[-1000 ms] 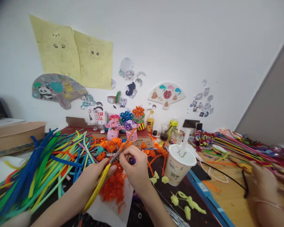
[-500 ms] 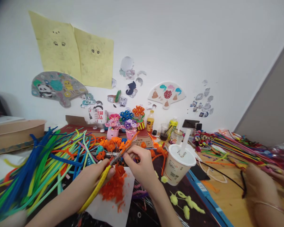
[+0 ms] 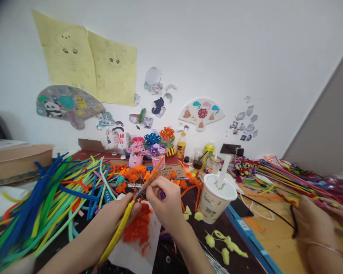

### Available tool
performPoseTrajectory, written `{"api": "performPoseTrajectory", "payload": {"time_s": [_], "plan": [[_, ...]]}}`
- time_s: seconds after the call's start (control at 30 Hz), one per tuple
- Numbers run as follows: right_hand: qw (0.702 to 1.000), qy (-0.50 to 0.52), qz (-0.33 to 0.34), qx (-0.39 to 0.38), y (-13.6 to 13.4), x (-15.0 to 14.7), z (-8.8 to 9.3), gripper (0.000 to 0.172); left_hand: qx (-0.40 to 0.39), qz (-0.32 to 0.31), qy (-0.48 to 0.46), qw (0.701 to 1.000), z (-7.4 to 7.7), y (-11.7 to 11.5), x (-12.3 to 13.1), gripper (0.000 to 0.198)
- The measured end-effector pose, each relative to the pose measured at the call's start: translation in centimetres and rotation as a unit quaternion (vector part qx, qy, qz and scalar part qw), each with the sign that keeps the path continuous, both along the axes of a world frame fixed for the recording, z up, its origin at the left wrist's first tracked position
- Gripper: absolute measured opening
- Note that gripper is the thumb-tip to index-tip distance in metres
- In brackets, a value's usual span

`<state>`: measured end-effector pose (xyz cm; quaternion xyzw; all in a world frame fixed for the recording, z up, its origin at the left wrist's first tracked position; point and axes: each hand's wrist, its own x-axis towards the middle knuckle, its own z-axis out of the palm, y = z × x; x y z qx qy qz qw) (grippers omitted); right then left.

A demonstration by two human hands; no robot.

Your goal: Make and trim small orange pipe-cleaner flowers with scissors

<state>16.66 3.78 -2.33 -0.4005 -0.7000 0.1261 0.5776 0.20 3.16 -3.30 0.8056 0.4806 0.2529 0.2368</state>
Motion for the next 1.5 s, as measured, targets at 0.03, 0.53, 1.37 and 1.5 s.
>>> {"api": "performPoseTrajectory", "payload": {"time_s": [0.03, 0.53, 1.37, 1.5], "plan": [[1.000, -0.001, 0.012, -0.010, 0.0, 0.1, 0.1, 0.022, -0.003, -0.001, -0.009, 1.000, -0.1, 0.2, 0.0, 0.034], [0.998, 0.010, 0.044, -0.042, 0.3, 0.9, 0.3, 0.021, 0.013, -0.005, 0.102, 0.995, 1.5, -0.2, -0.9, 0.035], [0.999, -0.026, -0.032, 0.014, -0.1, -0.3, 0.2, 0.031, 0.010, 0.011, 0.146, 0.989, 1.3, -0.1, -0.7, 0.040], [0.998, -0.042, -0.033, 0.018, 0.0, -0.3, 0.1, 0.030, 0.009, 0.015, 0.149, 0.989, 1.3, 0.0, -0.6, 0.047]]}}
